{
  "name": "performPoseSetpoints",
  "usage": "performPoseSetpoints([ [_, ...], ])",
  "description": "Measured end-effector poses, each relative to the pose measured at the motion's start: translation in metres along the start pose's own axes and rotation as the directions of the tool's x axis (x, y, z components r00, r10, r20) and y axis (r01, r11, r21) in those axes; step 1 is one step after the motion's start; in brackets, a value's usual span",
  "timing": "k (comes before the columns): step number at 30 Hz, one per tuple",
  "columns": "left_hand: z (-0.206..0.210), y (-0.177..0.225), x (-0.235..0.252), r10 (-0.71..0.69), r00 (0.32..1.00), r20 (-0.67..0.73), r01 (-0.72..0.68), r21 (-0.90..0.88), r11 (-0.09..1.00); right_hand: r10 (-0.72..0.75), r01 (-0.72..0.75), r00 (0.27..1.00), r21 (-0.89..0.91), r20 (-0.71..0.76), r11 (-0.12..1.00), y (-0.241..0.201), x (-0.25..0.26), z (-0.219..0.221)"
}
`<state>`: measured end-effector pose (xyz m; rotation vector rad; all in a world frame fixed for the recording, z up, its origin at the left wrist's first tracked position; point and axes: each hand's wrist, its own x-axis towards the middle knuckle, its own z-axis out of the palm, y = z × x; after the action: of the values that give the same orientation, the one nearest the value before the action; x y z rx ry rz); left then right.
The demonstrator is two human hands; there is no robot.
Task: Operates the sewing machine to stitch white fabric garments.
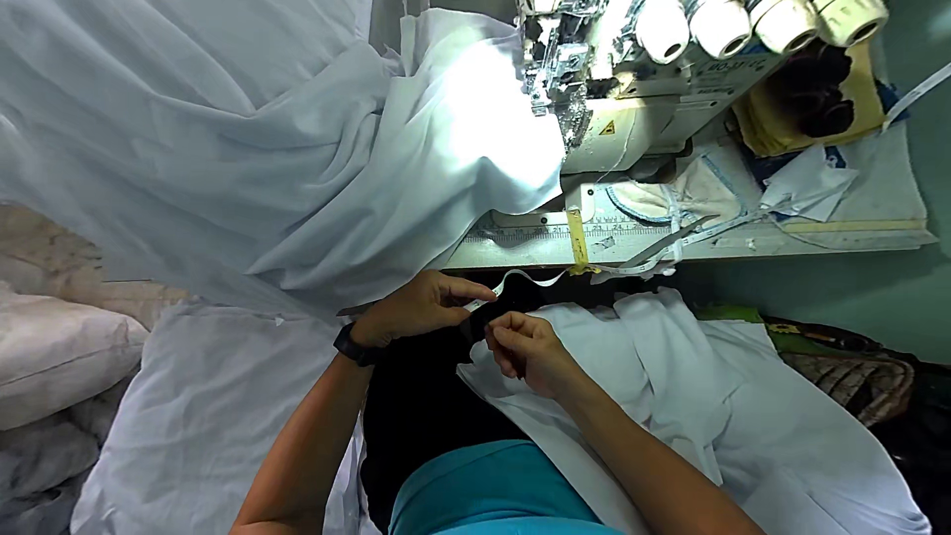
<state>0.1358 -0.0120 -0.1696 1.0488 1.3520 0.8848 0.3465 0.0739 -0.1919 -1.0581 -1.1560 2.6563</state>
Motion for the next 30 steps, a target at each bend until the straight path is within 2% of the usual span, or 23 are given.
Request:
performPoseSetpoints([
  [10, 0.002, -0.002, 0.008, 0.037, 0.996, 0.085, -0.031, -0.071, 0.997, -0.013, 0.017, 0.999, 0.114, -0.034, 0.993, -0.007, 0.004, 0.012],
  [13, 0.0, -0.003, 0.008, 0.013, 0.997, 0.075, -0.008, -0.077, 0.997, -0.048, 0.042, 0.998, 0.131, 0.042, 0.991, -0.012, 0.002, 0.009],
  [15, -0.007, -0.001, 0.002, -0.009, 1.0, 0.0, 0.009, -0.034, 0.999, -0.11, 0.103, 0.983, 0.056, 0.146, 0.993, -0.021, -0.001, 0.002],
  [17, -0.012, 0.001, -0.005, -0.044, 0.986, -0.164, 0.044, -0.001, 0.999, -0.225, 0.233, 0.959, -0.031, 0.175, 0.972, -0.034, -0.001, -0.007],
  [19, -0.01, 0.008, -0.011, -0.05, 0.947, -0.318, 0.046, -0.017, 0.999, -0.434, 0.438, 0.899, -0.159, 0.061, 0.885, -0.049, 0.003, -0.013],
  [20, -0.006, 0.013, -0.013, -0.007, 0.929, -0.371, -0.004, -0.03, 1.0, -0.563, 0.533, 0.825, -0.259, -0.05, 0.805, -0.055, 0.009, -0.015],
  [22, 0.004, 0.027, -0.011, 0.132, 0.873, -0.47, -0.146, 0.007, 0.989, -0.777, 0.654, 0.591, -0.437, -0.217, 0.618, -0.067, 0.03, -0.02],
  [23, 0.007, 0.035, -0.006, 0.209, 0.82, -0.532, -0.212, 0.057, 0.976, -0.833, 0.686, 0.496, -0.479, -0.244, 0.548, -0.074, 0.042, -0.023],
  [24, 0.009, 0.042, 0.001, 0.279, 0.755, -0.593, -0.259, 0.12, 0.958, -0.865, 0.707, 0.436, -0.502, -0.247, 0.499, -0.081, 0.052, -0.024],
  [26, 0.01, 0.053, 0.018, 0.409, 0.607, -0.681, -0.34, 0.243, 0.908, -0.894, 0.731, 0.382, -0.514, -0.235, 0.448, -0.092, 0.067, -0.024],
  [28, 0.008, 0.061, 0.037, 0.519, 0.47, -0.714, -0.402, 0.35, 0.846, -0.906, 0.732, 0.362, -0.536, -0.218, 0.421, -0.098, 0.074, -0.02],
  [29, 0.006, 0.064, 0.045, 0.562, 0.42, -0.713, -0.419, 0.397, 0.817, -0.888, 0.713, 0.399, -0.533, -0.227, 0.456, -0.1, 0.073, -0.018],
  [30, 0.006, 0.067, 0.05, 0.593, 0.384, -0.708, -0.42, 0.438, 0.795, -0.843, 0.679, 0.479, -0.504, -0.245, 0.533, -0.102, 0.07, -0.015],
])
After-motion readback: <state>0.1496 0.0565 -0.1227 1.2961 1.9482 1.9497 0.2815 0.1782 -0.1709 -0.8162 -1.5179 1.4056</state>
